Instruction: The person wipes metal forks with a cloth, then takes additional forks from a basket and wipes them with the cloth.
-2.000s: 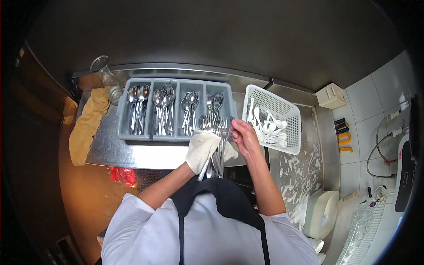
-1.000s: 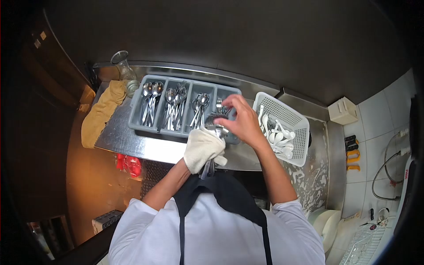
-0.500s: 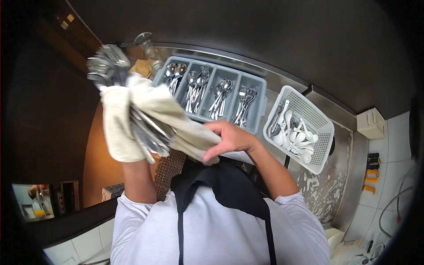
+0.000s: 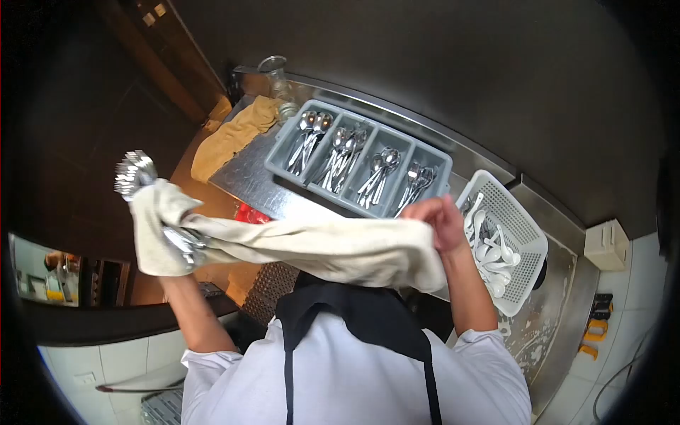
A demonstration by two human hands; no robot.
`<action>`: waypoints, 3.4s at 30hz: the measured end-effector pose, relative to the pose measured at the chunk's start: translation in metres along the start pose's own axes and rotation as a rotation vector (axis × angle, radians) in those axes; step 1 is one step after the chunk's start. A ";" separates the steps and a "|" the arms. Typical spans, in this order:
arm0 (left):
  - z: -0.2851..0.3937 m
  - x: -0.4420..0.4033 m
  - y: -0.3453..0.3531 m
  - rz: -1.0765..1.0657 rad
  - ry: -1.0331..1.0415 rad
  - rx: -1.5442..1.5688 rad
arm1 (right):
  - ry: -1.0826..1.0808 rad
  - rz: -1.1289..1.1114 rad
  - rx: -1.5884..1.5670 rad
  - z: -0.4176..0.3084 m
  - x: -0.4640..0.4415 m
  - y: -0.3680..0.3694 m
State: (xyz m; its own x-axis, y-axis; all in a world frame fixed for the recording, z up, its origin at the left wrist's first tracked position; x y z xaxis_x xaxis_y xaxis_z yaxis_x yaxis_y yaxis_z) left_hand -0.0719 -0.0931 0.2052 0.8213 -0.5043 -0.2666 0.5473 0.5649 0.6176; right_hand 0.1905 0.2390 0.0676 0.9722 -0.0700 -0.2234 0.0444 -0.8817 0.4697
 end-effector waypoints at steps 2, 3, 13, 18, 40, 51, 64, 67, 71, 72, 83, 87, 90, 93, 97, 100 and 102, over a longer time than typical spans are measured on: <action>-0.028 0.021 0.003 0.103 -0.067 0.109 | 0.138 0.266 0.045 -0.005 -0.004 0.034; -0.042 0.031 0.011 0.183 -0.074 0.107 | 0.269 0.359 0.162 -0.004 -0.001 0.056; -0.140 0.077 0.026 -0.457 0.054 -1.581 | 0.105 0.178 0.012 0.090 -0.035 0.054; -0.190 0.108 0.036 -0.239 -0.412 -0.643 | 0.126 -0.420 1.441 0.053 -0.065 0.095; -0.166 0.085 0.112 -1.080 -0.254 -1.358 | -0.079 0.823 0.650 0.087 -0.008 -0.015; -0.213 0.070 0.000 -0.604 -0.588 -0.276 | -0.322 0.761 0.659 0.089 -0.022 0.021; -0.290 0.057 -0.057 -0.757 -0.774 0.078 | -0.094 1.153 0.217 0.099 -0.033 0.067; -0.282 0.062 -0.041 -0.596 -0.788 0.266 | -0.227 1.180 0.423 0.124 -0.037 0.054; -0.272 0.043 -0.013 -0.797 -0.401 -0.454 | -0.102 1.074 0.100 0.113 -0.034 0.034; -0.269 0.042 -0.009 -0.912 -0.302 -0.682 | -0.037 1.037 -0.073 0.108 -0.029 0.030; -0.280 0.029 0.021 -1.107 0.176 -1.438 | 0.210 0.981 0.021 0.078 0.004 -0.003; -0.235 0.028 0.058 -1.239 0.222 -1.330 | 0.566 0.941 0.879 0.048 -0.044 0.055; -0.274 0.042 0.028 -1.182 0.222 -1.553 | -0.035 0.844 0.970 0.079 -0.029 0.043; -0.244 0.042 0.042 -1.164 0.017 -1.101 | 0.155 0.918 1.312 0.083 -0.030 0.017; -0.238 0.052 0.037 -0.936 -0.030 -0.842 | -0.035 1.027 1.300 0.056 -0.026 0.008; -0.233 0.050 0.038 -0.965 -0.001 -0.915 | -0.104 1.254 0.919 0.071 -0.016 -0.011; -0.225 0.047 0.039 -0.991 -0.013 -0.940 | -0.414 1.090 0.005 0.082 -0.008 -0.003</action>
State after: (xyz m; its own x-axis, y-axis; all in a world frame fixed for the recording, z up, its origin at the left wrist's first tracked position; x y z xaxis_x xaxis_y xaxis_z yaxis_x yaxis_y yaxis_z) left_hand 0.0245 0.0520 0.0498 0.0253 -0.9571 -0.2887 0.8063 0.1902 -0.5600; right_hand 0.1638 0.2040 -0.0022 0.3449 -0.9380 0.0343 -0.7702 -0.2619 0.5815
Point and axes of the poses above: each hand's wrist, its own x-axis away from the middle knuckle, its own y-axis out of the palm, z = x × y, the point moved 2 cm from there along -x, towards the middle knuckle, and after that the axes turned 6 degrees about -z, right-handed, at the moved point
